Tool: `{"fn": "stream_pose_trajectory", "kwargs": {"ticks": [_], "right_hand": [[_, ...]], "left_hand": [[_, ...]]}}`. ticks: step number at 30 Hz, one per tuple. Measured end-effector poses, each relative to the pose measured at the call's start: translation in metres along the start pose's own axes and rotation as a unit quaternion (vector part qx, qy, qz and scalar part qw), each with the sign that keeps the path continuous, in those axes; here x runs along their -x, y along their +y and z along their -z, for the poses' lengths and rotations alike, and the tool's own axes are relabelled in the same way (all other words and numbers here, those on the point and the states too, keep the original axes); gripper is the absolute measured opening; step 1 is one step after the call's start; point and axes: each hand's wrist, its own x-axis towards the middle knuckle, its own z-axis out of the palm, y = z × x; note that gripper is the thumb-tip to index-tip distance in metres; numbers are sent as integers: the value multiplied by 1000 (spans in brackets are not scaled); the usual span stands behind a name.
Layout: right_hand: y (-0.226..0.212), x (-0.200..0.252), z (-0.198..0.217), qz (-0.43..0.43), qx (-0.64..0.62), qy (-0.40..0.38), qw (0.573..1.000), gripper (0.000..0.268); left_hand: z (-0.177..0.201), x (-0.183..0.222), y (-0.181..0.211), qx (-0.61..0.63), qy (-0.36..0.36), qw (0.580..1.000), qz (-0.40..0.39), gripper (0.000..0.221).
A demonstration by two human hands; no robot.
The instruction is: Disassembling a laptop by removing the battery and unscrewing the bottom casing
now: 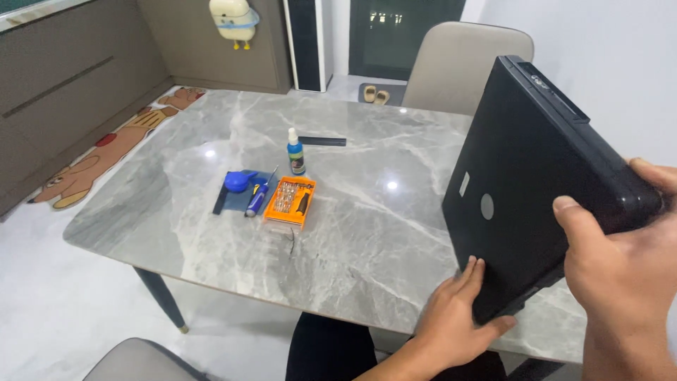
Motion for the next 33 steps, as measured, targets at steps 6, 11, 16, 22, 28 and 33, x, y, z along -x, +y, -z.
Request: {"fn": "stream_pose_trajectory", "kwargs": {"ticks": [6, 11, 16, 22, 28, 33], "right_hand": [[1, 3, -2, 49, -49, -38, 997, 53], [-7, 9, 0, 128, -22, -48, 990, 46], [-2, 39, -4, 175, -36, -95, 979, 43], [17, 83, -24, 300, -137, -209, 920, 61], [4, 121, -28, 324, -135, -222, 910, 34], [26, 148, -23, 342, 38, -159, 925, 41]], "left_hand": [[16, -5, -11, 113, -65, 991, 0, 76], [50, -24, -10, 433, -7, 894, 113, 72], [106, -29, 19, 537, 114, 830, 103, 80], [125, -16, 53, 641, 235, 707, 182, 45], [117, 14, 30, 591, 355, 662, 294, 43], [113, 45, -9, 428, 211, 807, 348, 40]]}}
